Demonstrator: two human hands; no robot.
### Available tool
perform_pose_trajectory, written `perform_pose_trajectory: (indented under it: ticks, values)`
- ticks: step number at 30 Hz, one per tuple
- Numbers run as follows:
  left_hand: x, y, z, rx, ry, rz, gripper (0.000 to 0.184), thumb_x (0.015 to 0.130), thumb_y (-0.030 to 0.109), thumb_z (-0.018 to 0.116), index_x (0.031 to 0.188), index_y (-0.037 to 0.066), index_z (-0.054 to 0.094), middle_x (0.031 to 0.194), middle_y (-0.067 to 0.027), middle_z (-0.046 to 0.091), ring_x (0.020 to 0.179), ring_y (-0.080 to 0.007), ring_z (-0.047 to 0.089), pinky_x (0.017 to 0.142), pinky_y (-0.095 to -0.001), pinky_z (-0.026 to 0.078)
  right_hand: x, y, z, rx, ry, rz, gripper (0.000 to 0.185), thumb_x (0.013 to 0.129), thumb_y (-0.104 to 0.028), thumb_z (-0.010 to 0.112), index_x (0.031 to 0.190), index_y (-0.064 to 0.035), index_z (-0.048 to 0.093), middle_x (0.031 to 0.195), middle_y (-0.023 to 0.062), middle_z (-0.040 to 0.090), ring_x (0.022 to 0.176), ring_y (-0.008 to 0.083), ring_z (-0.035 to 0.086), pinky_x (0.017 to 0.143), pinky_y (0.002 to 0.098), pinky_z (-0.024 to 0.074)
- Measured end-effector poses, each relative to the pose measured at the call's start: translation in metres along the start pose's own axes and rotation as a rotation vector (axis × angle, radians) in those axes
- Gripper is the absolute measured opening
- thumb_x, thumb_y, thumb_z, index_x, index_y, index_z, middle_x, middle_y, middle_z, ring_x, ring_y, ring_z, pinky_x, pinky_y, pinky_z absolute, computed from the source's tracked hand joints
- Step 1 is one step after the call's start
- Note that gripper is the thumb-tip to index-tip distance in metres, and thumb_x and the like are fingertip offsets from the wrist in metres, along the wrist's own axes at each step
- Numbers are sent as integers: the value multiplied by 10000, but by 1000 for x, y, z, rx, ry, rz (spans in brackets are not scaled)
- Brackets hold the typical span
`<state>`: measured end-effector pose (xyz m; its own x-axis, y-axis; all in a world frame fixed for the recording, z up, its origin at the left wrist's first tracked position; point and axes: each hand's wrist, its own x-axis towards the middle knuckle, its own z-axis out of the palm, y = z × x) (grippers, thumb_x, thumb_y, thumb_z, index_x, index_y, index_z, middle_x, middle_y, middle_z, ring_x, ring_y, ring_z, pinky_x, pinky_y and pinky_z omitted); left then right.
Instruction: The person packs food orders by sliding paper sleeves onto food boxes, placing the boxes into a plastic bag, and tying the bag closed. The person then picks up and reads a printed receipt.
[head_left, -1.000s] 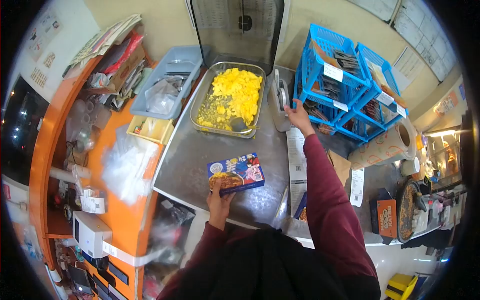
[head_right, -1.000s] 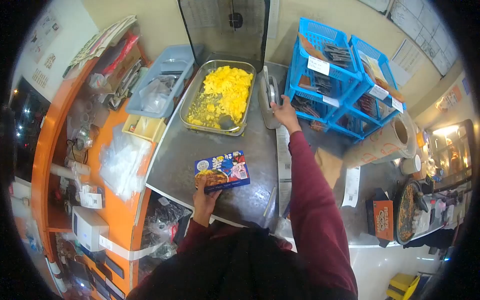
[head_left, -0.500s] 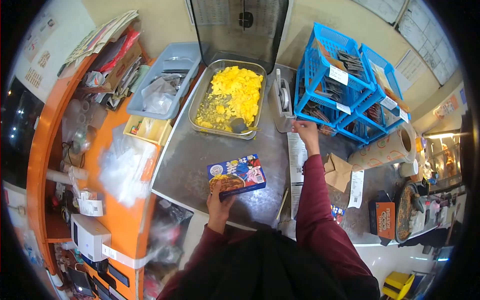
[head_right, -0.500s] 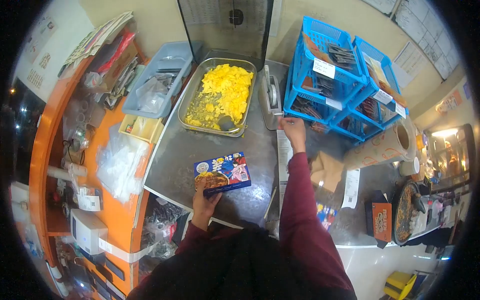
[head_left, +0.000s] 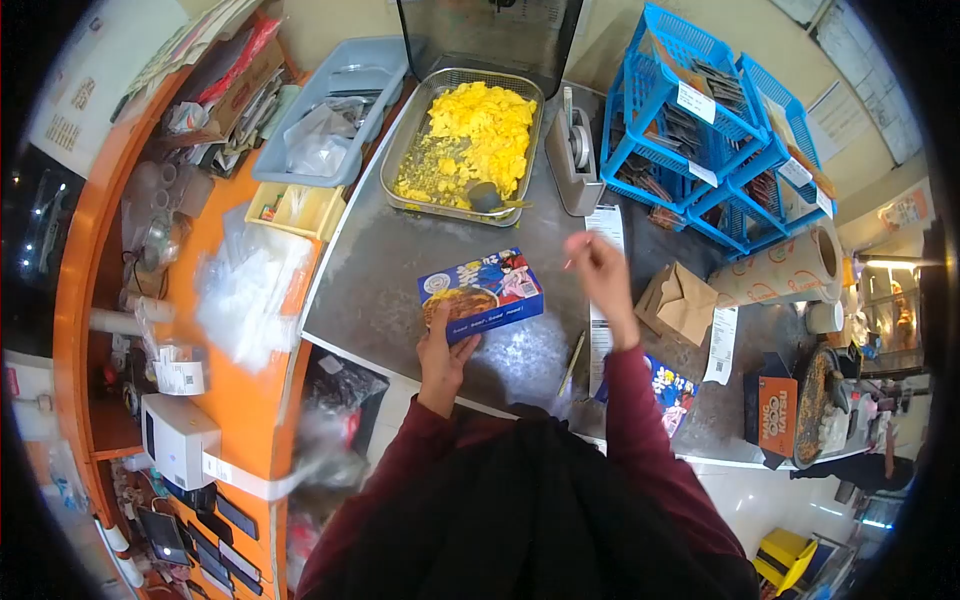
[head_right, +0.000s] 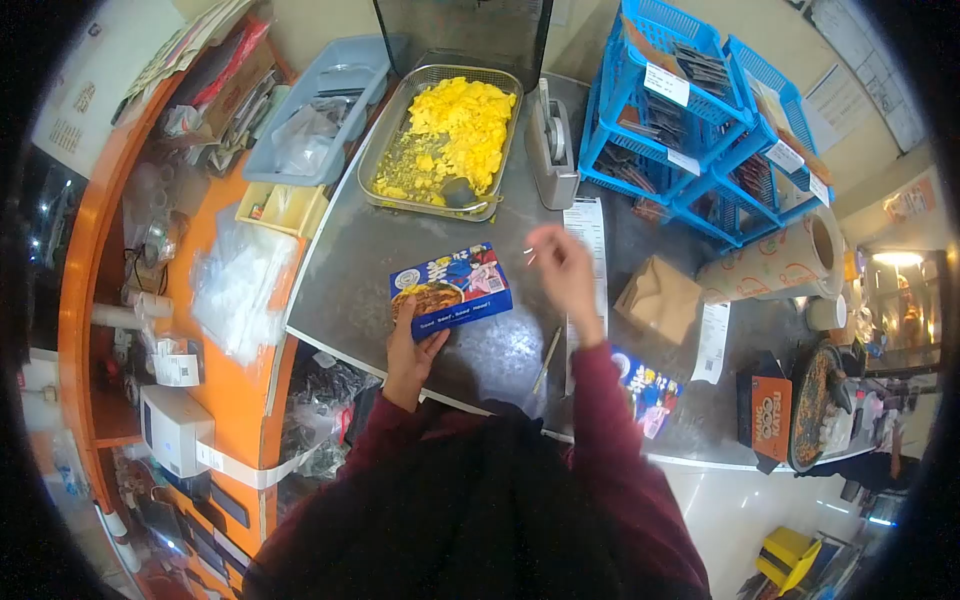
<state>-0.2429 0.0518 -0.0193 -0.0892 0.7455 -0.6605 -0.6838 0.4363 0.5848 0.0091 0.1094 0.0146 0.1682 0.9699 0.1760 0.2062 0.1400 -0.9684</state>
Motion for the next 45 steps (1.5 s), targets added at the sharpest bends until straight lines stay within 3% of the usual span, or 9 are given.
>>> perform_pose_trajectory:
  ticks: [2,4,10,16,22,28,31,37,45]
  values:
    - [2,-2,2,-6,7,1,489,856,385,755,1150,38,577,1044,-91,658,867,-236,685,781,-379,595,-57,-14,39,228,-51,123,89,956,-72,593,966,-40,675,826,-7,648,687,50,594,615,209,448]
    - [2,-1,5,-10,9,0,490,854,388,755,1147,36,579,1047,-92,657,879,-234,683,798,-379,591,-87,-23,62,89,-122,214,91,935,-96,662,998,-39,695,700,-36,620,622,22,554,557,188,413]
    - [4,0,5,-20,4,-10,489,846,388,756,1144,42,581,1053,-95,656,913,-228,676,845,-385,575,-96,9,107,130,60,33,128,922,-75,673,1036,-49,725,716,44,671,578,47,571,500,209,412]
    - [4,-1,6,-18,11,-17,496,836,400,763,1136,45,589,1033,-89,661,892,-219,677,824,-367,574,-91,17,120,26,181,50,222,894,-107,710,1080,-72,594,626,41,654,521,87,599,465,255,414]
    - [3,-1,10,-4,23,-20,522,828,416,764,1139,38,584,1024,-84,661,875,-212,674,800,-353,577,-89,-1,115,-150,220,189,378,859,-264,754,1016,-91,457,577,42,631,510,189,634,474,337,432]
    - [3,-7,6,15,32,4,527,832,427,751,1139,36,577,1018,-81,657,864,-211,672,778,-339,578,-83,-10,119,-366,264,233,508,848,-373,739,1051,-63,392,634,118,643,575,295,660,565,422,496]
    - [4,-11,4,25,29,5,516,834,427,746,1138,45,578,1020,-81,653,877,-211,667,784,-343,574,-83,0,117,-343,231,314,555,853,-305,756,1102,-45,334,686,144,644,606,261,673,565,388,506]
    - [7,-6,6,23,66,-30,536,817,446,755,1146,61,579,1028,-82,649,895,-220,660,786,-359,563,-106,32,124,381,307,249,630,837,-184,796,1177,-33,288,749,111,645,650,163,660,569,285,494]
    - [0,1,11,68,65,-40,542,814,460,751,1143,63,583,1023,-82,646,882,-221,658,778,-351,560,-107,13,116,-181,282,310,661,815,-135,816,1199,-52,285,819,86,635,670,142,631,565,274,460]
